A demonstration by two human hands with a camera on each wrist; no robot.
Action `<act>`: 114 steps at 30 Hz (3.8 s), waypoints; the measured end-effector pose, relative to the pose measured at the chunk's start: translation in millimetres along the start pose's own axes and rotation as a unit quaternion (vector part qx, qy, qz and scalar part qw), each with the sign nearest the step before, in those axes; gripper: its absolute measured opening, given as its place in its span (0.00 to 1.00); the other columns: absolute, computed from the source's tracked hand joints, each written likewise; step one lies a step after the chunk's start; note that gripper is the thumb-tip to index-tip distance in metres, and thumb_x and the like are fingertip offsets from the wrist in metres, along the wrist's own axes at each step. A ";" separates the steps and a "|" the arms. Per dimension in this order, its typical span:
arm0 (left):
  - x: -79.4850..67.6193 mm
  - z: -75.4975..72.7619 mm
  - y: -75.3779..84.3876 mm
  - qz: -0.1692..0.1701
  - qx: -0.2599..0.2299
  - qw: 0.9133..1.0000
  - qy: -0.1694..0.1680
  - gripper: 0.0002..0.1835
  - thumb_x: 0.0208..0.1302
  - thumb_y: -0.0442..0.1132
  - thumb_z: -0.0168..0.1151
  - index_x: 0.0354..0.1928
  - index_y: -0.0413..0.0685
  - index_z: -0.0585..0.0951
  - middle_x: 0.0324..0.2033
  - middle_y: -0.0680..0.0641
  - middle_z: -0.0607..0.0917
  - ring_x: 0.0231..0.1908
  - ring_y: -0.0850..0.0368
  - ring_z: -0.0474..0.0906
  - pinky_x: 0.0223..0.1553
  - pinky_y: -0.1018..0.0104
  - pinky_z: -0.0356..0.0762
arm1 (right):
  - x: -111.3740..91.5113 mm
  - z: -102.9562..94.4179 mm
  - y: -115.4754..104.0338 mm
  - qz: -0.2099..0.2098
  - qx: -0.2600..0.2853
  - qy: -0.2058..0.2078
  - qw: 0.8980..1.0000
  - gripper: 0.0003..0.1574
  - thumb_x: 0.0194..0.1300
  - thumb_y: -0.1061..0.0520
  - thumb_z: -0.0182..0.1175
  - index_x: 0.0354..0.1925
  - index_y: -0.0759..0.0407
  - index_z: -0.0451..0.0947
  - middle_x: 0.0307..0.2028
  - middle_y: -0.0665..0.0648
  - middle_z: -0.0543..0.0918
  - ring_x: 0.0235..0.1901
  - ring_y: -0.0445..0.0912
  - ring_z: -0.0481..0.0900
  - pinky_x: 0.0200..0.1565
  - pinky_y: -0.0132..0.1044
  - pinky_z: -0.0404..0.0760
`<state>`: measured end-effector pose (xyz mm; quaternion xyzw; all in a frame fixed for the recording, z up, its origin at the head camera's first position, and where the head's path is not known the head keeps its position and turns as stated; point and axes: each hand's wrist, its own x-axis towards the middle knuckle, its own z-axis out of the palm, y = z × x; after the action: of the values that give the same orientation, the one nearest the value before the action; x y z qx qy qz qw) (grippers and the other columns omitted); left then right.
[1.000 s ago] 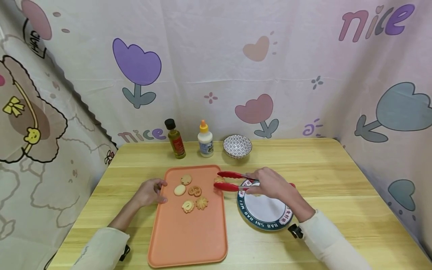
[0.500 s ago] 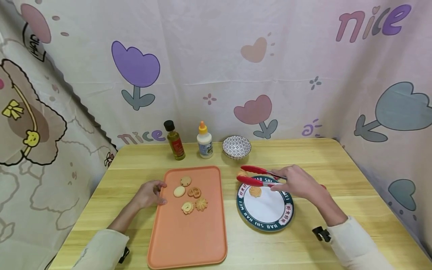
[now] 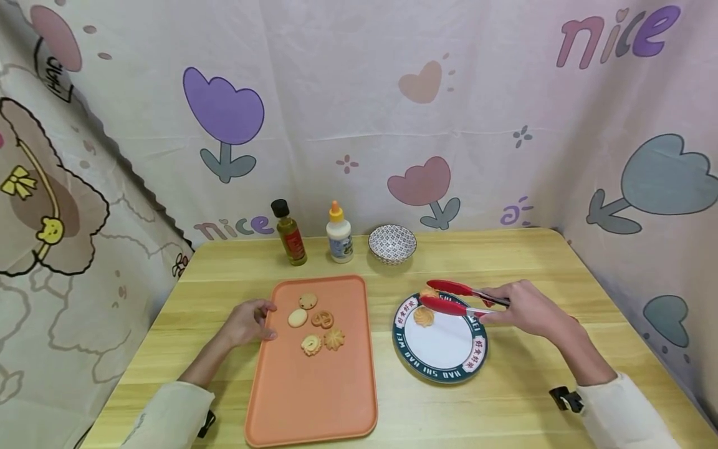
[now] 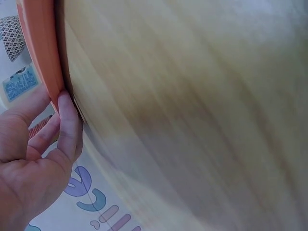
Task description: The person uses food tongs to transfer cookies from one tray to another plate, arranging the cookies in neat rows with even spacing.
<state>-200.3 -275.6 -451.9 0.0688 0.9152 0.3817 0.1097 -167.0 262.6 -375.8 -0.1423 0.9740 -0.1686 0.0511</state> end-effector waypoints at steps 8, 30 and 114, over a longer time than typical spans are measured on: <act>0.9 -1.8 2.4 0.003 0.005 1.000 0.001 0.29 0.44 0.30 0.75 0.51 0.33 0.77 0.38 0.40 0.75 0.31 0.55 0.71 0.26 0.68 0.71 | -10.4 2.1 15.0 0.015 0.006 -0.011 1.000 0.44 0.43 0.40 0.74 0.53 0.65 0.78 0.48 0.71 0.81 0.36 0.50 0.75 0.30 0.35 0.67; -0.8 -1.0 0.3 0.005 0.005 1.000 0.002 0.29 0.44 0.31 0.75 0.51 0.33 0.77 0.38 0.40 0.76 0.32 0.55 0.71 0.27 0.69 0.72 | -19.8 6.9 21.7 0.005 0.008 -0.032 0.999 0.45 0.40 0.43 0.76 0.54 0.65 0.78 0.49 0.70 0.82 0.45 0.58 0.80 0.46 0.57 0.77; 1.6 -0.7 -0.6 0.002 0.005 1.000 0.003 0.28 0.44 0.31 0.75 0.51 0.34 0.77 0.38 0.41 0.75 0.31 0.55 0.70 0.26 0.68 0.71 | 92.1 67.3 -174.9 -0.133 -0.056 -0.055 0.988 0.16 0.50 0.43 0.71 0.30 0.53 0.85 0.13 0.45 0.68 0.15 0.39 0.61 0.18 0.29 0.59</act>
<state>-202.0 -276.1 -452.2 0.0698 0.9172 0.3779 0.1055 -199.5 56.5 -383.7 -0.2822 0.9500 -0.1110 0.0739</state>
